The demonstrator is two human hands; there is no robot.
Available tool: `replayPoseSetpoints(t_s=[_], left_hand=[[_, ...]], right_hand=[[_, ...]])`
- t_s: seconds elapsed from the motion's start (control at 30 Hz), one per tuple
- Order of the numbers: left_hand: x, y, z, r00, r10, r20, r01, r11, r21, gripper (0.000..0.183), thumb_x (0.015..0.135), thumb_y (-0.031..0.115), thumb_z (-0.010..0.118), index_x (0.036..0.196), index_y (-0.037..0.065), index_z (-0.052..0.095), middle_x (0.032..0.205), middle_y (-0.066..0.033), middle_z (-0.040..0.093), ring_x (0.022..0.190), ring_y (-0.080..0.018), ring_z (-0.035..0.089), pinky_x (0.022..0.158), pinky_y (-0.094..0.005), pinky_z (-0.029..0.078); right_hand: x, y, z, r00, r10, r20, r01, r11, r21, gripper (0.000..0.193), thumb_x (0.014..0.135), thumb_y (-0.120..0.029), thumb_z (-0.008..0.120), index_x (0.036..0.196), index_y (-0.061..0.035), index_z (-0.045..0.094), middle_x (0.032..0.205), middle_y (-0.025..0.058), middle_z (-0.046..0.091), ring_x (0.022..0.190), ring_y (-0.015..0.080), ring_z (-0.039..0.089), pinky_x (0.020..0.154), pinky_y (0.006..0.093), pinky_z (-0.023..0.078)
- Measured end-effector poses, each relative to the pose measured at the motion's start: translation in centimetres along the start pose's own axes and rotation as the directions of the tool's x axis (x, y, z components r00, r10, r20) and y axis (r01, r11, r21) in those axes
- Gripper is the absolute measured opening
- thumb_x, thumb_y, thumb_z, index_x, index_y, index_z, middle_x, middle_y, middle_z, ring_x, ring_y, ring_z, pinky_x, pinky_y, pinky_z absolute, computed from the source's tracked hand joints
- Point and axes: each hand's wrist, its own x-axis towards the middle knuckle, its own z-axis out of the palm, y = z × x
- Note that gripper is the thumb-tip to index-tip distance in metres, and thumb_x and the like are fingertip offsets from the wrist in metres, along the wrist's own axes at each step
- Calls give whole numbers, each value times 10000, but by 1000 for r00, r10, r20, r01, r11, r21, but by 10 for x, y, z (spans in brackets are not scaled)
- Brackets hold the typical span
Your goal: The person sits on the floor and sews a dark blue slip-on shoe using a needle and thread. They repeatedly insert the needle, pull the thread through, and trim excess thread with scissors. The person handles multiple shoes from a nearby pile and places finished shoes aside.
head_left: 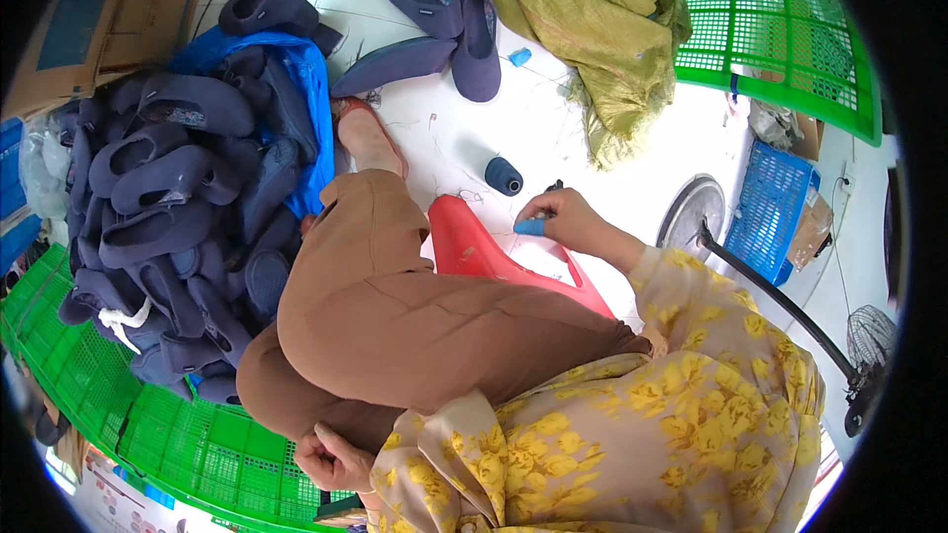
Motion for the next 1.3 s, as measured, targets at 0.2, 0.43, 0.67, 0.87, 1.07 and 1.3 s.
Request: replayPoseSetpoints(t_s=[0.2,0.43,0.67,0.87,1.07,1.3], left_hand=[[-2,42,-6,979,10,203,63,935,-350,148,914,-25,581,1062,-21,569,982,-80,588,842,-124,568,753,-231,479],[9,158,18,313,594,741,65,765,-641,351,856,-44,615,1198,32,591,1030,-99,634,799,-174,638,700,-259,506],[10,109,-52,548,268,792,574,568,-590,109,931,9,561,935,-36,660,846,-50,636,723,-108,605,640,-236,480],[12,65,-114,825,200,528,487,219,-845,137,977,122,527,992,-6,576,684,10,412,636,-97,376,579,-269,346],[4,28,-160,914,225,338,342,21,-939,141,983,118,515,997,-15,558,743,-8,431,646,-95,355,575,-239,325],[-4,3,-193,966,166,199,229,-184,-956,127,999,105,484,1026,-9,534,759,-15,437,652,-104,357,588,-249,336]], right_hand=[[-97,-70,1,946,-315,82,296,937,185,81,825,-95,721,889,-47,727,761,23,669,688,56,563,617,232,452],[-169,-109,7,707,-691,153,682,723,109,111,808,-74,742,911,-58,703,758,32,622,643,84,545,555,231,412],[-177,-96,-14,743,-654,-143,668,708,230,66,847,-55,720,903,-22,710,793,0,666,710,44,569,623,217,457],[-147,-101,-8,719,-644,-260,695,666,271,77,832,-61,736,895,-37,699,815,-46,646,741,35,547,691,206,442],[-113,-116,15,729,-668,-152,685,704,191,87,829,-117,745,876,-64,693,752,-95,576,662,-5,436,595,181,344],[-75,-128,39,770,-633,-86,638,757,144,70,826,-111,738,865,-74,694,702,-94,558,569,4,390,509,193,298]])
